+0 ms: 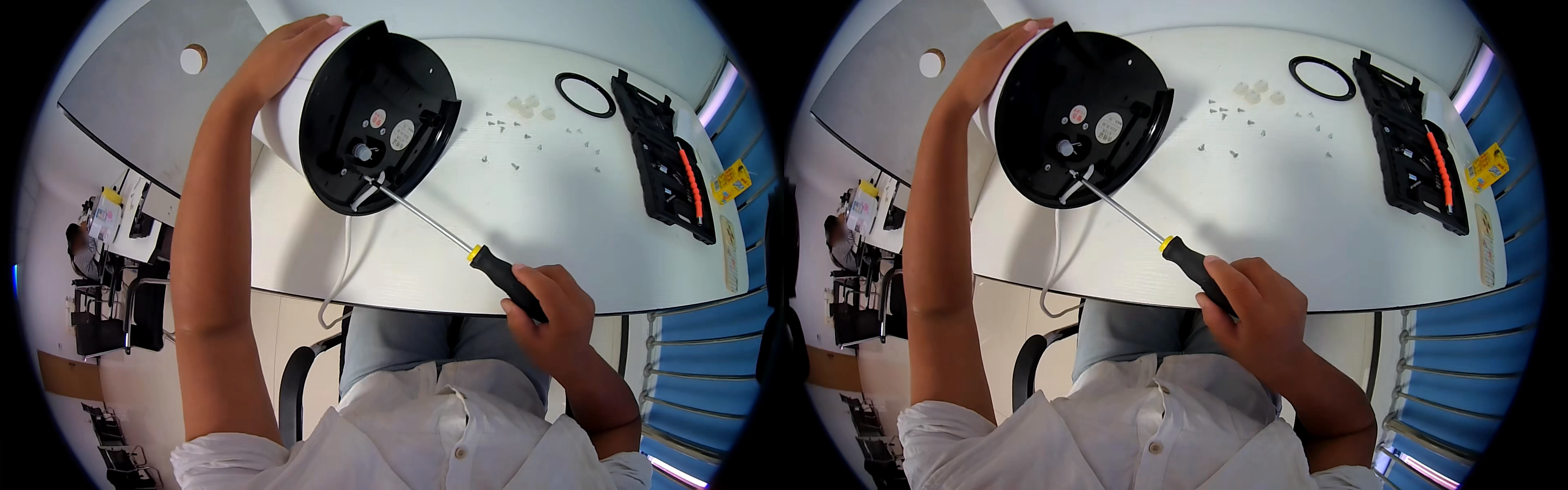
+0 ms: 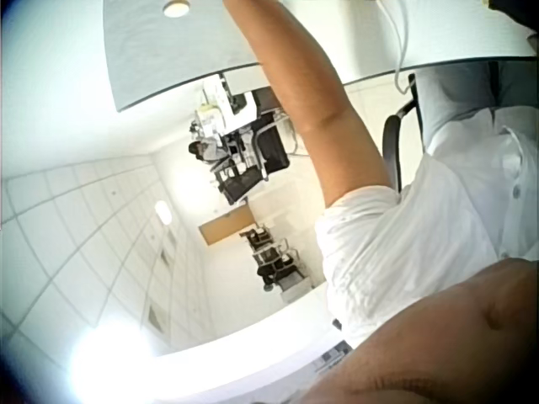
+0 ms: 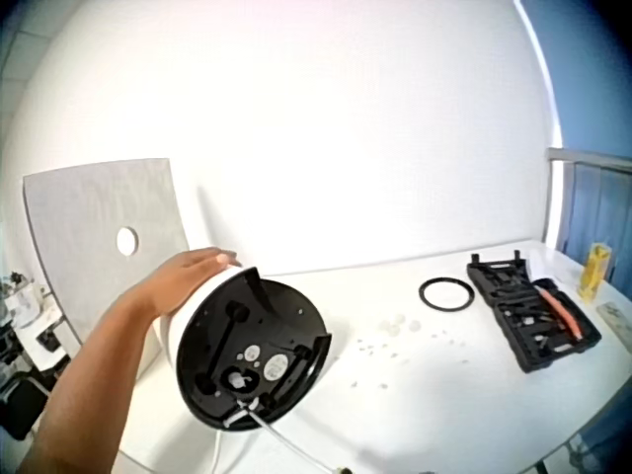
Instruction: The person uses a screwdriver to fasten screws into the base of a white cylindrical appliance. They repeatedly pick up screws from the table, align them into holes on the black base, and tighten them while holding the appliance steady.
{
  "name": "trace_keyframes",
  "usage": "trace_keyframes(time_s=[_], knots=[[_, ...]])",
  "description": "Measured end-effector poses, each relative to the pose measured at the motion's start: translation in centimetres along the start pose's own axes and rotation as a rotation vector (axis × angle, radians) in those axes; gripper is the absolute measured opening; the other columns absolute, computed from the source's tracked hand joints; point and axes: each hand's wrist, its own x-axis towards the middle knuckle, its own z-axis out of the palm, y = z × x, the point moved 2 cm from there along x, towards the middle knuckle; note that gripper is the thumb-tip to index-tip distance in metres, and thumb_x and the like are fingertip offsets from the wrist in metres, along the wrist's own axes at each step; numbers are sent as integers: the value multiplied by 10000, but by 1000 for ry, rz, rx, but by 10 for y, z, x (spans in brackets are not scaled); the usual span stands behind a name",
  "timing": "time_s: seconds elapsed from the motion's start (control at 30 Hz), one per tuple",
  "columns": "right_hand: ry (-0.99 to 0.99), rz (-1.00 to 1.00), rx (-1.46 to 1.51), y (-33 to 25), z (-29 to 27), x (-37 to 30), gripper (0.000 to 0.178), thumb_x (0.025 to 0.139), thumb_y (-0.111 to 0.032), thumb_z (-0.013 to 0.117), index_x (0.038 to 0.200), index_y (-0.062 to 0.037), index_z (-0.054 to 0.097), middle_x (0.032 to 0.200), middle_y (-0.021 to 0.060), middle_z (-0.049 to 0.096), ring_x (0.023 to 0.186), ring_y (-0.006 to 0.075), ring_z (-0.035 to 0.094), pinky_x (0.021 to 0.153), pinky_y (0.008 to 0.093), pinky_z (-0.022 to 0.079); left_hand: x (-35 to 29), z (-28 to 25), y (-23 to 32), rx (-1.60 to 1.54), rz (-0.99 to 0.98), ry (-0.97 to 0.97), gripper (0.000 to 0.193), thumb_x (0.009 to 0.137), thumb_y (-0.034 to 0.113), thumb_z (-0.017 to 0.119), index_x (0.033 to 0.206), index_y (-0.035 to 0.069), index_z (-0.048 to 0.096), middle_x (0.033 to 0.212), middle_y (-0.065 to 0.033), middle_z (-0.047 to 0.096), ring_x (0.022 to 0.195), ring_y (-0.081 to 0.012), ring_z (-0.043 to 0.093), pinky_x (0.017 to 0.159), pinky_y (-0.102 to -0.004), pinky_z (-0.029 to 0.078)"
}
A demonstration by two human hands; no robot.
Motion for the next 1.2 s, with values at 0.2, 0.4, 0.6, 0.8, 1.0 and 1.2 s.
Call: trace_keyframes(time_s=[0.2,0.4,0.6,0.8,1.0,1.2], knots=[[16,-27,26,2,1,7,393,660,-39,721,1034,-23,599,752,100,590,559,203,564,458,292,433,9,-2,21,144,32,-89,546,912,434,439,1172,-27,575,1195,-196,570,1115,-289,524,988,-354,367],[25,-35,19,0,-1,10,391,663,-33,723,1033,-18,597,747,104,589,558,200,562,457,288,428,0,3,46,118,19,-106,508,904,403,436,1145,-10,605,1157,-192,596,1071,-282,554,971,-338,381],[12,-33,17,-2,0,13,382,671,-42,728,1031,-21,601,749,100,588,560,198,559,457,288,422,11,2,32,72,-56,-121,498,903,397,440,1133,-10,610,1127,-186,609,1031,-269,573,943,-342,402],[-13,-46,-85,-10,-5,17,382,671,-71,732,1034,-41,615,763,87,575,553,187,538,451,296,404,2,6,49,99,-4,-104,500,900,401,441,1128,-9,614,1107,-183,617,1014,-262,584,928,-342,414],[-56,-10,-127,-24,-13,29,385,668,-58,717,1036,-44,603,757,73,554,570,207,536,467,313,409,6,7,52,162,-12,-99,517,888,421,453,1124,-10,613,1072,-191,631,978,-267,606,898,-338,437],[-122,134,-8,-26,-18,35,440,625,16,679,1024,-45,503,925,134,498,734,262,560,592,339,474,18,10,41,88,-154,-108,508,884,421,460,1109,-4,621,1042,-193,640,923,-270,625,860,-346,458]])
